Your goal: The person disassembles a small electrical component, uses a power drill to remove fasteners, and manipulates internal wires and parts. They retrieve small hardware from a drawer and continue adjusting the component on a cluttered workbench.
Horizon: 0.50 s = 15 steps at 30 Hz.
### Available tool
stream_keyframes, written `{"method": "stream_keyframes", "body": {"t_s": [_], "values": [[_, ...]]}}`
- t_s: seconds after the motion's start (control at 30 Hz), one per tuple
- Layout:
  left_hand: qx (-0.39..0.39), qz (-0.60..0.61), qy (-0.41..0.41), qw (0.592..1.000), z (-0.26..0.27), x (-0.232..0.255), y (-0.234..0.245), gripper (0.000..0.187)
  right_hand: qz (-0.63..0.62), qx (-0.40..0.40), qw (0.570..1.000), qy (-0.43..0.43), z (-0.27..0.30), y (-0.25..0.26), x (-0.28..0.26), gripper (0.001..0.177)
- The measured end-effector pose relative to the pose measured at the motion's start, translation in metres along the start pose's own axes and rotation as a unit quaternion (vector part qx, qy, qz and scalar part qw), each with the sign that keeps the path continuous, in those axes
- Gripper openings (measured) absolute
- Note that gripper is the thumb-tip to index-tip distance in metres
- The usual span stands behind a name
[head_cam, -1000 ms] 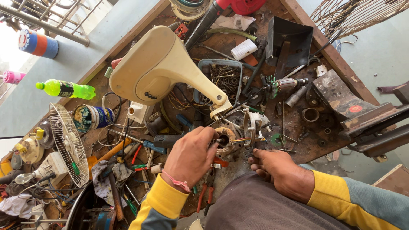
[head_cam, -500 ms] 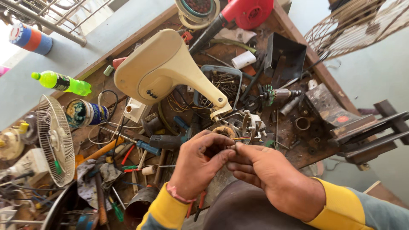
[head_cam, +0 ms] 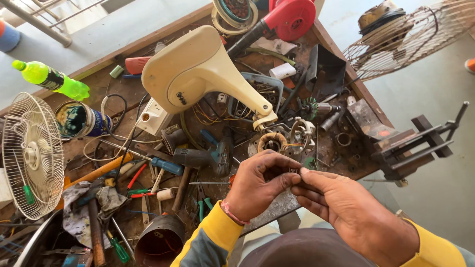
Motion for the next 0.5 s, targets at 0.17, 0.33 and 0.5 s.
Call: {"method": "stream_keyframes", "body": {"t_s": [0.17,0.33,0.5], "values": [[0.006,-0.023,-0.002,1.000,0.011,-0.002,-0.004,0.020,-0.015,0.002,1.000,-0.003,0.002,0.015,0.012,0.024],[0.084,-0.167,-0.018,0.982,0.021,0.006,0.001,0.021,-0.007,-0.005,1.000,-0.030,-0.009,0.047,0.019,0.023],[0.167,-0.457,-0.096,0.868,0.005,0.022,0.012,0.017,-0.011,0.016,0.999,-0.051,-0.041,0.123,0.018,0.024]]}}
Point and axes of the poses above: each hand's wrist, its own z-axis away from the middle knuckle, its own y-axis out of the back of the hand, x = y × z, the point moved 5 cm from there along -z, towards the middle knuckle, and after that the axes turned 15 degrees about -z, right-handed, at the moved point
